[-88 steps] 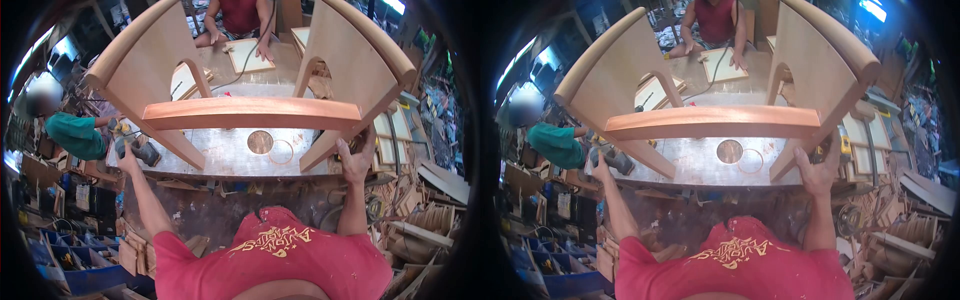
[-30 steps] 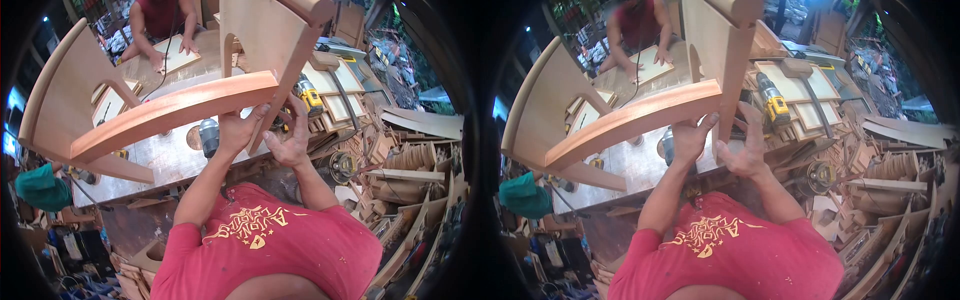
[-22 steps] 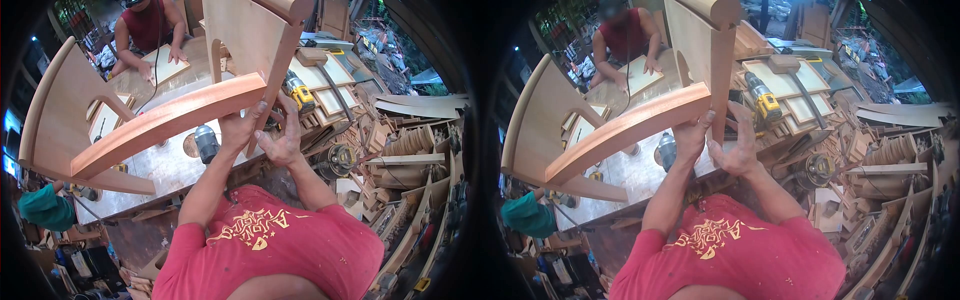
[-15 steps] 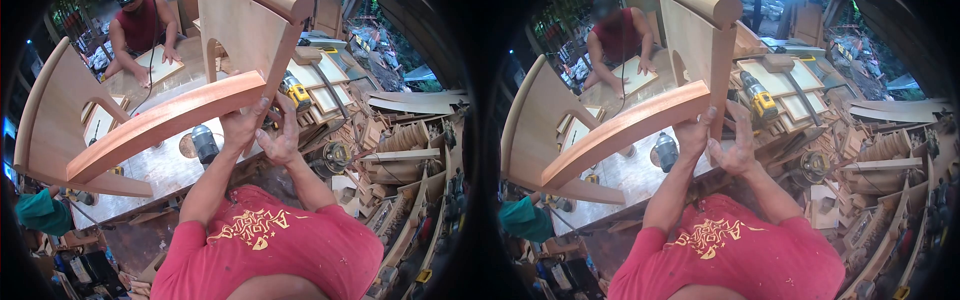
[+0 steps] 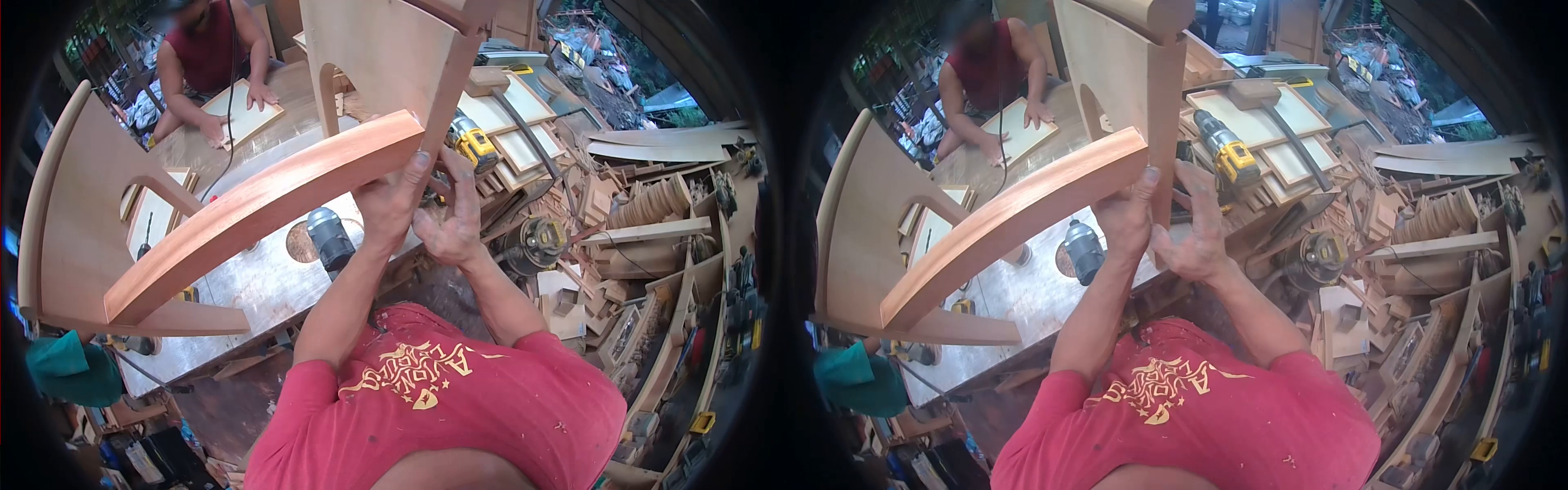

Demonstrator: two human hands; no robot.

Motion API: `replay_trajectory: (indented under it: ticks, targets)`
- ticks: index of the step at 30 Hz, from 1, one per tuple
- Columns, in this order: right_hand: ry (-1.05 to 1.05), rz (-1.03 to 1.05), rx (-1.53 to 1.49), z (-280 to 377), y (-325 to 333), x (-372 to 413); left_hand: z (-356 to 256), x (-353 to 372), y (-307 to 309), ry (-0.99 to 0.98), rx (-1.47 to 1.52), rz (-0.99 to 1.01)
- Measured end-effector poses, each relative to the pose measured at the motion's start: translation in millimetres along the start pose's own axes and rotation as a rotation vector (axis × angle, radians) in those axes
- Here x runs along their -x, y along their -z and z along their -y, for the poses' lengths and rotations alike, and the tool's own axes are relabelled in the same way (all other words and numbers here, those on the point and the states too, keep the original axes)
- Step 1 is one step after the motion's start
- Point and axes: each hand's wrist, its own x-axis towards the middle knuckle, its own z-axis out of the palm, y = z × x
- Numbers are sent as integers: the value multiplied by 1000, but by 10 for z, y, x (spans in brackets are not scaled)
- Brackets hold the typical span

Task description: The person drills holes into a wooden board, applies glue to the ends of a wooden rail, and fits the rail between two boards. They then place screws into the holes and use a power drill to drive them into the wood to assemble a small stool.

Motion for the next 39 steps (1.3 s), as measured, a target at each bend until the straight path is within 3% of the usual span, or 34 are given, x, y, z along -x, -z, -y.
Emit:
replay_trajectory:
  ticks: [25,28,31,35,39]
  targets:
    - [-2,-19,-9,20,-42,211,-44,-9,-10,-51,-34,-53]
    - [-83,-102,-69,-64,-42,479,3,-30,20,-103,-41,-39]
    - [-260,-79,62,-329,-77,1185,-60,-14,6,-85,-34,-24]
    - [-331,296,112,-208,-426,1721,8,-34,68,-107,-103,-15]
    - [-267,370,83,-325,-856,1709,-20,-14,28,-67,-76,-16]
